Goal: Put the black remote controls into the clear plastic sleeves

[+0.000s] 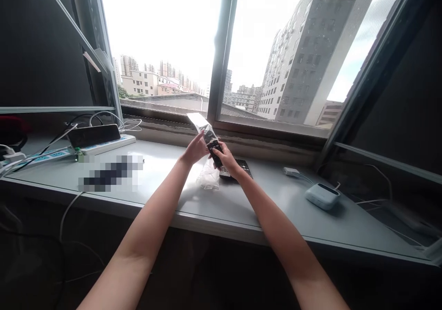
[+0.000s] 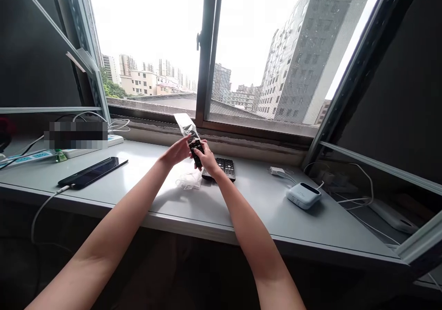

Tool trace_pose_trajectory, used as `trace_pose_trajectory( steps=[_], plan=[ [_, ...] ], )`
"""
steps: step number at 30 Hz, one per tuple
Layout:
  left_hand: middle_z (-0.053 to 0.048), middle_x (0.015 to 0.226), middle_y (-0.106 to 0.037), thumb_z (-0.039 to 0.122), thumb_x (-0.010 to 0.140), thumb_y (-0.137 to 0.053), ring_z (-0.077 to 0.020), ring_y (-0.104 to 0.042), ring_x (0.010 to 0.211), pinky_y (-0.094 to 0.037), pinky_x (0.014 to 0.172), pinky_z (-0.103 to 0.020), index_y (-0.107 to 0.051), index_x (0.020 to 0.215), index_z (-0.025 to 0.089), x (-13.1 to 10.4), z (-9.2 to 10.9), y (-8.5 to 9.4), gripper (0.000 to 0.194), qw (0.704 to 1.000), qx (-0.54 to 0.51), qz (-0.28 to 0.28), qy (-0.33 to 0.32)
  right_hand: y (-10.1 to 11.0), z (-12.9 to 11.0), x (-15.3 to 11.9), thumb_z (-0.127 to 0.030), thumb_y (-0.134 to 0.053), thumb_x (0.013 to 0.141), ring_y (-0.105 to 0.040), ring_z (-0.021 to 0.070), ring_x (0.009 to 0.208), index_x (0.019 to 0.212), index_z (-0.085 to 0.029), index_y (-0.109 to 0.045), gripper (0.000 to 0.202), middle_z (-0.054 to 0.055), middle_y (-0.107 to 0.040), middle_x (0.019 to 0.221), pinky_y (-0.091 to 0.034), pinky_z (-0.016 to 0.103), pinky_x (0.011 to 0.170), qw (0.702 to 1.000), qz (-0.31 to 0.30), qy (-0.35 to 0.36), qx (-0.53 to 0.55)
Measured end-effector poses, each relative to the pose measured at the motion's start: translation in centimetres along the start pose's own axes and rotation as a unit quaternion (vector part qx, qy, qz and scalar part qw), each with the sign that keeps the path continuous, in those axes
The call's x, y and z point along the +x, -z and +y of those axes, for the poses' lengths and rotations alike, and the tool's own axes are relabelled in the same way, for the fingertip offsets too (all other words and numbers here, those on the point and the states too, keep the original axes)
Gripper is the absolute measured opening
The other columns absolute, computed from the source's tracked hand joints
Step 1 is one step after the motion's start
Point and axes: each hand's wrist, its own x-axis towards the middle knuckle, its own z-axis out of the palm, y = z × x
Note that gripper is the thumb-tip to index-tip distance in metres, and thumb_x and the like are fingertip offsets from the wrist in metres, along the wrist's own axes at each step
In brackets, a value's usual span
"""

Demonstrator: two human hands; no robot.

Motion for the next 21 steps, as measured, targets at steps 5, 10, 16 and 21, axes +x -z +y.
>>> trace_pose_trajectory(
  steps=[5, 10, 16, 21],
  plan=[
    [-0.010, 0.100, -0.074, 0.044, 0.098, -0.051, -0.0187, -0.071, 0.088, -0.055, 0.078, -0.028, -0.060, 0.129, 0.013, -0.2, 1.0, 0.5, 0.045, 0.969, -0.149, 0.137, -0.142, -0.5, 0.3, -0.3, -0.040, -0.061, 0.091, -0.057, 0.0110, 0.037, 0.106, -0.024, -0.036, 0.033, -0.005, -0.068, 0.070, -0.035, 0.018, 0.028, 0.997, -0.063, -0.026, -0.034],
    [-0.011, 0.110, -0.074, 0.018, 0.099, -0.047, -0.0138, -0.071, 0.093, -0.053, 0.083, -0.021, -0.059, 0.134, 0.010, 0.0, 0.9, 0.4, 0.038, 0.955, -0.160, 0.204, -0.147, -1.1, 0.2, -0.6, -0.035, -0.060, 0.092, -0.056, 0.0106, 0.036, 0.100, -0.025, -0.032, 0.030, -0.006, -0.068, 0.066, -0.034, 0.016, 0.027, 0.995, -0.076, -0.057, -0.043],
    [-0.014, 0.117, -0.073, 0.020, 0.097, -0.052, -0.0159, -0.071, 0.097, -0.054, 0.086, -0.023, -0.058, 0.137, 0.011, 0.3, 0.2, -0.8, 0.041, 0.966, -0.129, 0.183, -0.129, -1.2, -0.5, -0.7, -0.033, -0.058, 0.094, -0.054, 0.0114, 0.036, 0.114, -0.024, -0.031, 0.035, -0.005, -0.068, 0.069, -0.034, 0.018, 0.028, 0.995, -0.016, -0.100, -0.009],
    [-0.014, 0.114, -0.074, 0.017, 0.099, -0.045, -0.0164, -0.072, 0.095, -0.056, 0.083, -0.024, -0.054, 0.140, 0.011, 0.7, 0.1, 0.3, 0.043, 0.952, -0.154, 0.229, -0.135, -0.5, -1.9, -1.7, -0.026, -0.074, 0.083, -0.073, 0.0155, 0.074, 0.144, -0.026, -0.028, 0.077, 0.003, -0.070, 0.103, -0.060, 0.024, 0.058, 0.986, -0.134, -0.081, 0.064]
  ],
)
